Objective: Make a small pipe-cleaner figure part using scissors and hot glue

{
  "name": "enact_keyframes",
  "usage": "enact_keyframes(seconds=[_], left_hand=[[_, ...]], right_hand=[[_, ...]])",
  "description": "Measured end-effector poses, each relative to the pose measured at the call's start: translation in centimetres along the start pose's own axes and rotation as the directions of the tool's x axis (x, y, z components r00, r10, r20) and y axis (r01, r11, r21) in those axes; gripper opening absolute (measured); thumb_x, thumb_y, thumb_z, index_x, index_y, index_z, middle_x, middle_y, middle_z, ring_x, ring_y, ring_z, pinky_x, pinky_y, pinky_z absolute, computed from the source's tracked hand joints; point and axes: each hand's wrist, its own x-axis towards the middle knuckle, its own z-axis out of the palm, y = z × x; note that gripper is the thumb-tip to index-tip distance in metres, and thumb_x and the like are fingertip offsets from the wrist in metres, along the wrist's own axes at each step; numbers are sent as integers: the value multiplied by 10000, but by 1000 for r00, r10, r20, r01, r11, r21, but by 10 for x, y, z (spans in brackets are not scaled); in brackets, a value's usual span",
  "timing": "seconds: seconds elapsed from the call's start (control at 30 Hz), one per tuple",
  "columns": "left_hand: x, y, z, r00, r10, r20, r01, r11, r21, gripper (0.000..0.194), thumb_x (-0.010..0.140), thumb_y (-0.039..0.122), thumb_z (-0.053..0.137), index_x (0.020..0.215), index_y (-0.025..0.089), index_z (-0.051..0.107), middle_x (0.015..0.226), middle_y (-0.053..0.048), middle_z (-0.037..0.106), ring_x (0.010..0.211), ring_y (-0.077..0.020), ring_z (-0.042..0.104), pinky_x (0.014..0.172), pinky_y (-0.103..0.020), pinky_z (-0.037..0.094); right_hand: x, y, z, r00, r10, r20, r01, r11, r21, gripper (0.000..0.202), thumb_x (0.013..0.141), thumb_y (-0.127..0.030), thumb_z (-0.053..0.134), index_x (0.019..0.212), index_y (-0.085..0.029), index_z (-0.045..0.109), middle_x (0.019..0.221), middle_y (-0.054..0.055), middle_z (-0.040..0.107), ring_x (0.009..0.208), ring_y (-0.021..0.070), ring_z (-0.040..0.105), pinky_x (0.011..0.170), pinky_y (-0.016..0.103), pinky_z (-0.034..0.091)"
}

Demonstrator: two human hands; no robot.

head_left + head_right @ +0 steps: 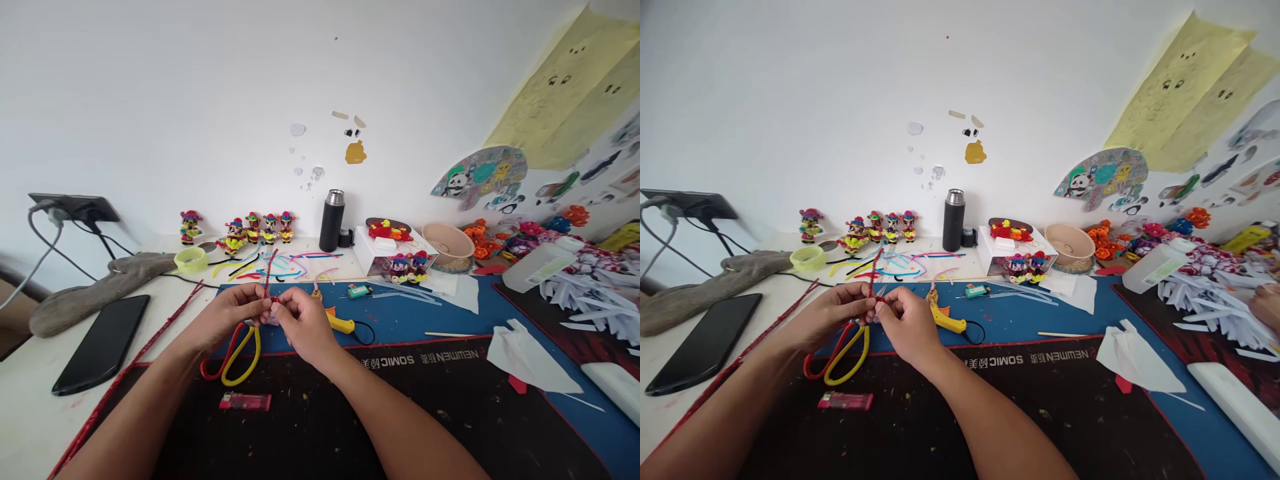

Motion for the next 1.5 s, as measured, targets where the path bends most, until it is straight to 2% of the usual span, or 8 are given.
enact_keyframes(seconds=[0.4,0.9,1.07,1.2,1.37,1.5], left_hand=[[2,-6,-2,1000,-6,11,6,1000,19,347,769,459,891,822,172,704,739,-2,674,666,-137,592,642,-254,478],[2,-2,2,999,-39,-2,39,997,66,380,726,490,906,813,182,700,700,13,672,642,-143,582,643,-262,481],[3,-4,5,999,14,-36,-11,997,75,348,728,469,905,800,188,713,672,19,666,632,-141,568,619,-249,459],[3,-3,7,999,-1,-50,4,998,68,382,703,503,915,787,182,725,682,-1,687,637,-151,580,615,-258,465],[3,-4,7,998,-24,-56,28,998,59,430,677,503,931,904,177,765,752,-31,730,674,-174,617,631,-276,486],[3,-4,6,999,-18,-36,21,996,88,371,696,488,921,853,182,781,752,-47,751,687,-191,642,655,-292,500]], right_hand=[[3,7,-1,1000,17,-20,-17,1000,-2,147,938,-338,626,871,-214,583,560,-75,524,405,91,447,429,224,315],[5,10,-4,999,-2,-54,2,1000,15,173,939,-382,636,899,-217,601,557,-82,513,390,94,456,421,227,335],[7,12,-4,998,1,-56,3,998,65,192,943,-405,638,914,-221,591,540,-92,503,360,94,445,389,226,334],[8,12,-4,999,18,-37,-13,993,114,225,936,-435,648,915,-224,573,531,-100,508,343,96,446,357,220,330],[10,9,-6,999,46,-28,-39,976,213,286,914,-484,657,876,-225,541,466,-124,463,320,86,408,350,207,304],[11,8,-7,997,66,-32,-57,973,222,301,900,-497,668,876,-225,542,437,-130,440,315,88,402,350,205,295]])
